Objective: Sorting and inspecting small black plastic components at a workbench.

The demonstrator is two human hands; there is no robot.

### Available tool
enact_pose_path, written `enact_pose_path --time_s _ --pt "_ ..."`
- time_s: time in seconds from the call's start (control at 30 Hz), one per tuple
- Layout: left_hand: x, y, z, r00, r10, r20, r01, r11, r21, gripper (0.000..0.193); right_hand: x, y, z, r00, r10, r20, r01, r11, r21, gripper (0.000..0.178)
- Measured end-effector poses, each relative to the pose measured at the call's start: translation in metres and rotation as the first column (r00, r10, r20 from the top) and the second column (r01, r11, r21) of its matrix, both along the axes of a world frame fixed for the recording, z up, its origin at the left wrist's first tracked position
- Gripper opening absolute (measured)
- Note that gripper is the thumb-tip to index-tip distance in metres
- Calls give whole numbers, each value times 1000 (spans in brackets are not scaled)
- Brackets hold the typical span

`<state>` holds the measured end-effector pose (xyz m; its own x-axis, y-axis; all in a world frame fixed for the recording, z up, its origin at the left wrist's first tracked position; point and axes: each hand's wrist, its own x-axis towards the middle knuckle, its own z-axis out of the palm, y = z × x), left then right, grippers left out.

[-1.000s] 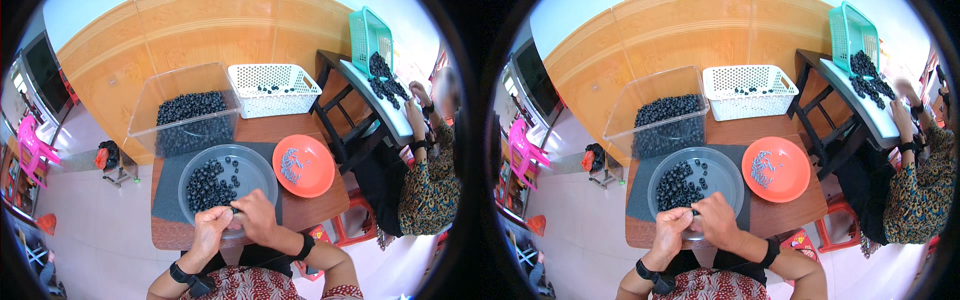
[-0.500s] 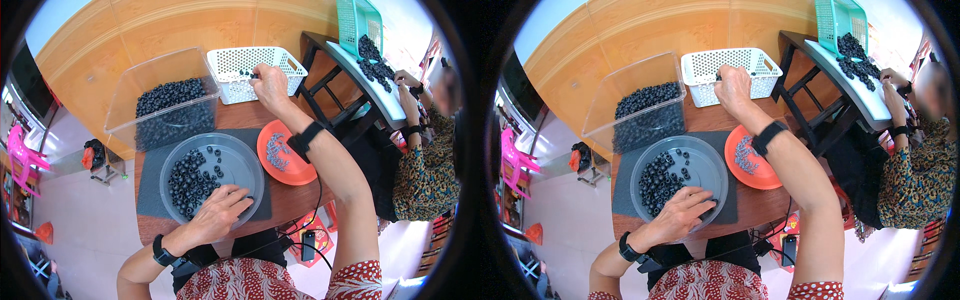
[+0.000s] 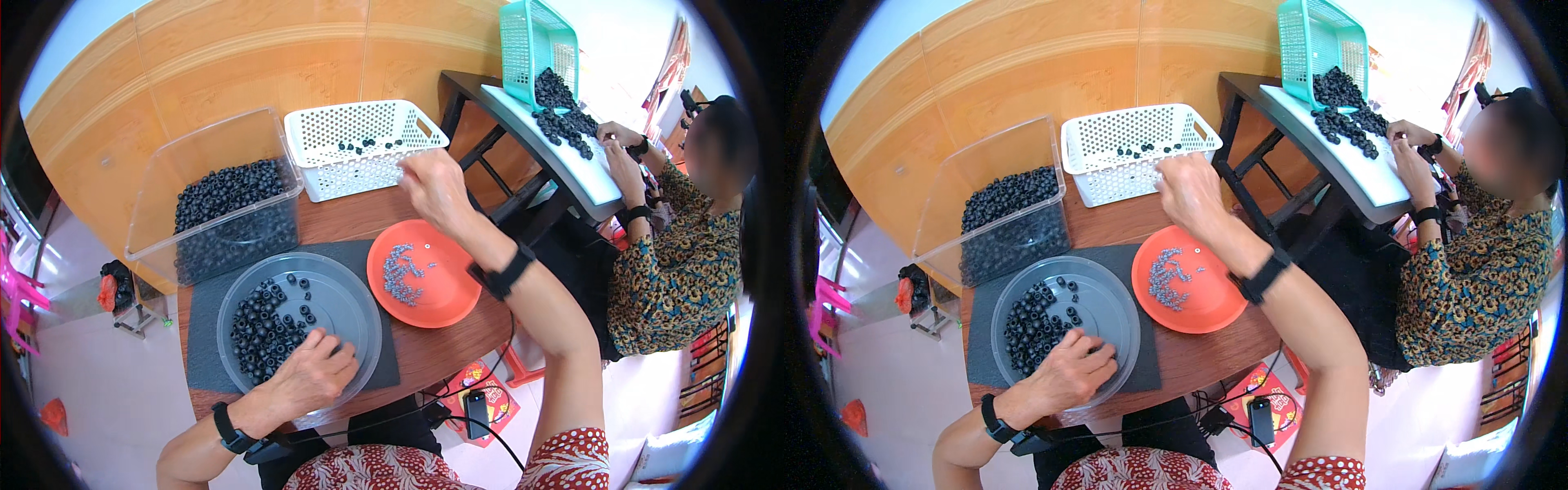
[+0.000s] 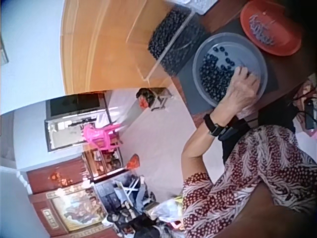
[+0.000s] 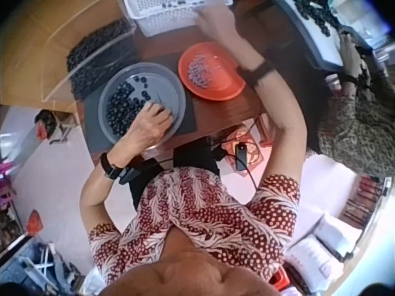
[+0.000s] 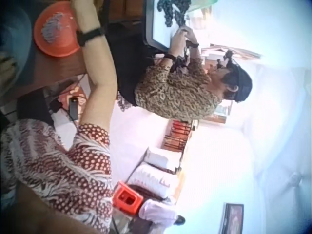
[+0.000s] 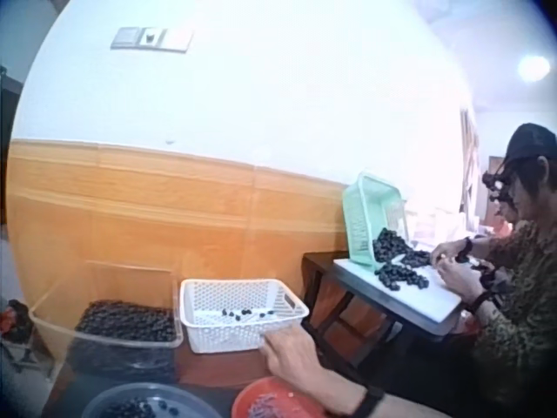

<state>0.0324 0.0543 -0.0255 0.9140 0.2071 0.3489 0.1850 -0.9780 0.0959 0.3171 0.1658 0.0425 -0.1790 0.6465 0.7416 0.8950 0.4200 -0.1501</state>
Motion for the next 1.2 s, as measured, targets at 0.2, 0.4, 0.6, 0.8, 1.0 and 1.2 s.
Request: enact_pose_path --time_s 0.2,0.4,0.6,0.8,1.0,1.2 --pt "-8 7 1 993 112 43 -112 994 7 28 53 -77 -57 1000 -15 -8 10 909 -417 14" --pt "-7 -8 16 971 217 104 -215 976 -35 34 38 -97 -86 983 -6 184 98 863 -496 24" --pt "-16 -23 19 918 324 230 -295 944 -150 30 37 -96 -76 994 -13 112 68 861 -504 26" --pt "-18 -30 22 893 356 274 -305 928 -213 28 33 -103 -81 993 6 114 60 826 -561 26" --pt "-22 -35 21 878 380 292 -315 917 -246 27 31 -104 -94 992 65 110 6 834 -552 22" --pt "-26 -35 23 847 447 286 -342 872 -349 25 37 -112 -87 998 56 12 -41 841 -540 19"
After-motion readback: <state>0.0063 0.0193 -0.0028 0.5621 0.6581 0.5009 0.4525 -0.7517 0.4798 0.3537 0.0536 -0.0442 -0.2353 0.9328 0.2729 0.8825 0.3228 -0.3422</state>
